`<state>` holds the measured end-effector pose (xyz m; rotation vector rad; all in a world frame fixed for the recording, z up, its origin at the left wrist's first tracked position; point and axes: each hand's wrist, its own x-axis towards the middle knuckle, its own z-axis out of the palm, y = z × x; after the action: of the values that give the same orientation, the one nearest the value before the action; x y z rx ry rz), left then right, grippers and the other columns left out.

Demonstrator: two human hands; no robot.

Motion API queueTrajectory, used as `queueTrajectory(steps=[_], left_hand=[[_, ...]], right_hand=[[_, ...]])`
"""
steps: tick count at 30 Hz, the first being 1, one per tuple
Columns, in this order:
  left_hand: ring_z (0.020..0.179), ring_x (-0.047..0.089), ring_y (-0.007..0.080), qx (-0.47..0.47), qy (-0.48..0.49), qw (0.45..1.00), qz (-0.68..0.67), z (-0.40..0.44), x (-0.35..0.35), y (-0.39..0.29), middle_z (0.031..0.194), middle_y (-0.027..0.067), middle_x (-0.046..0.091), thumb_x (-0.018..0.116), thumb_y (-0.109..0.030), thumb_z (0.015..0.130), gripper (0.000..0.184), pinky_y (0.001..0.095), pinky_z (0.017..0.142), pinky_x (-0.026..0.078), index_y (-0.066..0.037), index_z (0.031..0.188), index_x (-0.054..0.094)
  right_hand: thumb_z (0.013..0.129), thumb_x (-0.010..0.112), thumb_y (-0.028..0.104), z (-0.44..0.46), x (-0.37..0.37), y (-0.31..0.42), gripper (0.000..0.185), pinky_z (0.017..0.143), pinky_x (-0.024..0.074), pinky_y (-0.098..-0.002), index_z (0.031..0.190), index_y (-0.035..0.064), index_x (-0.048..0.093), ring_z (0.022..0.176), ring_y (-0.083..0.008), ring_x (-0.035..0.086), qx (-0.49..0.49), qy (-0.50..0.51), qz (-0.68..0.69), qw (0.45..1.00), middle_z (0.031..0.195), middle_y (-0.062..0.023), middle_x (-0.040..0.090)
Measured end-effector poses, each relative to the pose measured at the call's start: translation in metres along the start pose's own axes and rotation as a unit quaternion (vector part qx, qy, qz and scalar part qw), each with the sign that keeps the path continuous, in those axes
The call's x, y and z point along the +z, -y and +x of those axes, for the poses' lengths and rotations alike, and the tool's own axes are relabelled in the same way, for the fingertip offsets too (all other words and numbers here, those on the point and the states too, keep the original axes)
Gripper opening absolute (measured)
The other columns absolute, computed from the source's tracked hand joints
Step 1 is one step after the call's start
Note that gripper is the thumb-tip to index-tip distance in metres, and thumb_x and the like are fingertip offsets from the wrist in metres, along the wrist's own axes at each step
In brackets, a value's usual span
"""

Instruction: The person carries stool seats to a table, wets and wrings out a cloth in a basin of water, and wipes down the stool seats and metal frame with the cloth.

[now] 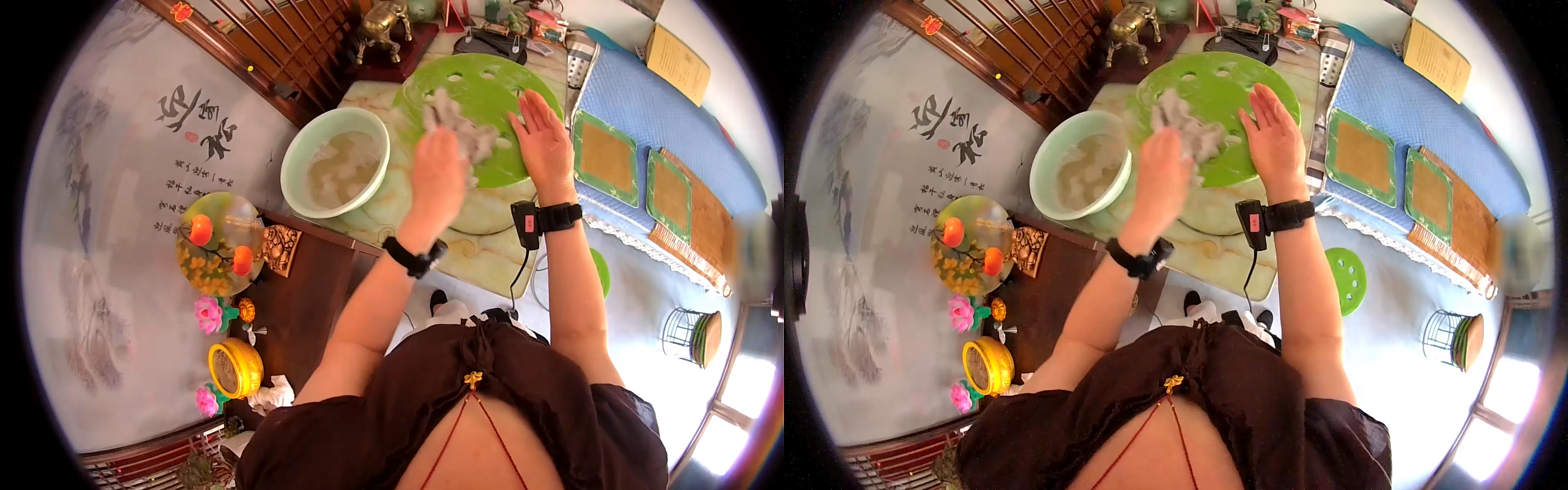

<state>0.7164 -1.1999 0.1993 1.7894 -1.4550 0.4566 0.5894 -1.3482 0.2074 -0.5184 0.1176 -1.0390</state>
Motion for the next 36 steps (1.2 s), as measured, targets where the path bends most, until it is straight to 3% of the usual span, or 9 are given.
queueTrajectory(steps=[4, 6, 9, 12, 26, 29, 32, 34, 36], left_hand=[[0.109, 0.050, 0.0383, -0.007, 0.037, 0.999, -0.009, -0.002, -0.011, -0.004, 0.121, 0.0230, 0.051, 0.054, -0.005, 0.085, 0.035, 0.0453, 0.094, 0.041, 0.002, 0.118, 0.049], [0.114, 0.046, 0.0414, -0.038, 0.129, 0.990, -0.029, 0.011, -0.008, 0.031, 0.124, 0.0239, 0.051, 0.060, -0.009, 0.082, 0.043, 0.0468, 0.098, 0.037, 0.004, 0.121, 0.047], [0.112, 0.047, 0.0413, -0.102, 0.111, 0.988, -0.017, 0.032, 0.009, 0.093, 0.120, 0.0226, 0.053, 0.059, -0.007, 0.082, 0.039, 0.0466, 0.097, 0.038, 0.004, 0.118, 0.048], [0.109, 0.048, 0.0410, -0.046, 0.072, 0.996, -0.005, 0.043, 0.006, 0.108, 0.116, 0.0220, 0.054, 0.060, -0.007, 0.082, 0.035, 0.0467, 0.095, 0.039, 0.004, 0.114, 0.050], [0.120, 0.045, 0.0370, 0.027, 0.106, 0.993, -0.033, 0.003, -0.002, -0.049, 0.125, 0.0216, 0.051, 0.066, -0.007, 0.076, 0.048, 0.0435, 0.101, 0.039, 0.003, 0.120, 0.049], [0.110, 0.050, 0.0378, 0.074, 0.055, 0.996, -0.004, 0.003, 0.001, -0.019, 0.115, 0.0207, 0.055, 0.058, -0.009, 0.081, 0.028, 0.0436, 0.094, 0.042, 0.002, 0.106, 0.053], [0.104, 0.052, 0.0395, -0.038, 0.147, 0.988, 0.026, 0.015, -0.001, 0.043, 0.107, 0.0221, 0.056, 0.056, -0.008, 0.083, 0.025, 0.0461, 0.089, 0.043, 0.003, 0.105, 0.053], [0.099, 0.052, 0.0417, 0.050, 0.043, 0.997, 0.035, 0.027, 0.004, 0.087, 0.103, 0.0231, 0.057, 0.056, -0.009, 0.084, 0.023, 0.0487, 0.085, 0.044, 0.004, 0.103, 0.053], [0.099, 0.052, 0.0424, 0.017, 0.085, 0.996, 0.025, 0.051, 0.010, 0.110, 0.103, 0.0233, 0.057, 0.056, -0.009, 0.084, 0.023, 0.0493, 0.085, 0.043, 0.004, 0.102, 0.053]], right_hand=[[0.095, 0.050, 0.017, 0.000, 0.000, -0.002, 0.041, 0.111, 0.0272, -0.0456, 0.130, -0.0042, 0.046, 0.133, -0.0275, 0.036, 0.000, 0.009, -0.011, 1.000, 0.138, -0.0158, 0.045], [0.095, 0.050, 0.017, -0.001, 0.000, -0.001, 0.040, 0.110, 0.0281, -0.0449, 0.129, -0.0042, 0.048, 0.132, -0.0270, 0.037, -0.009, 0.020, -0.081, 0.996, 0.138, -0.0156, 0.046], [0.098, 0.044, 0.018, -0.001, 0.000, 0.000, 0.041, 0.112, 0.0269, -0.0445, 0.132, -0.0058, 0.044, 0.134, -0.0272, 0.035, -0.010, 0.009, -0.087, 0.996, 0.140, -0.0170, 0.044], [0.098, 0.044, 0.018, 0.001, 0.000, -0.001, 0.042, 0.112, 0.0273, -0.0439, 0.132, -0.0061, 0.044, 0.134, -0.0275, 0.035, -0.010, 0.002, -0.085, 0.996, 0.140, -0.0174, 0.044], [0.098, 0.046, 0.019, 0.002, -0.002, -0.001, 0.040, 0.111, 0.0301, -0.0446, 0.129, -0.0063, 0.047, 0.133, -0.0287, 0.037, -0.021, 0.026, -0.125, 0.992, 0.137, -0.0185, 0.046], [0.098, 0.045, 0.018, 0.004, 0.001, -0.002, 0.040, 0.111, 0.0300, -0.0443, 0.129, -0.0064, 0.047, 0.133, -0.0287, 0.037, -0.012, 0.011, -0.111, 0.994, 0.137, -0.0189, 0.046], [0.098, 0.043, 0.018, 0.000, 0.004, -0.002, 0.042, 0.112, 0.0284, -0.0439, 0.131, -0.0073, 0.044, 0.134, -0.0288, 0.036, -0.011, -0.004, -0.095, 0.995, 0.139, -0.0198, 0.044], [0.098, 0.043, 0.017, -0.001, 0.003, -0.001, 0.041, 0.112, 0.0282, -0.0437, 0.131, -0.0074, 0.045, 0.134, -0.0288, 0.036, -0.014, -0.003, -0.087, 0.996, 0.139, -0.0199, 0.045], [0.097, 0.045, 0.016, 0.000, 0.003, -0.002, 0.040, 0.111, 0.0289, -0.0428, 0.129, -0.0073, 0.046, 0.133, -0.0287, 0.037, -0.015, -0.002, -0.086, 0.996, 0.138, -0.0198, 0.045]])
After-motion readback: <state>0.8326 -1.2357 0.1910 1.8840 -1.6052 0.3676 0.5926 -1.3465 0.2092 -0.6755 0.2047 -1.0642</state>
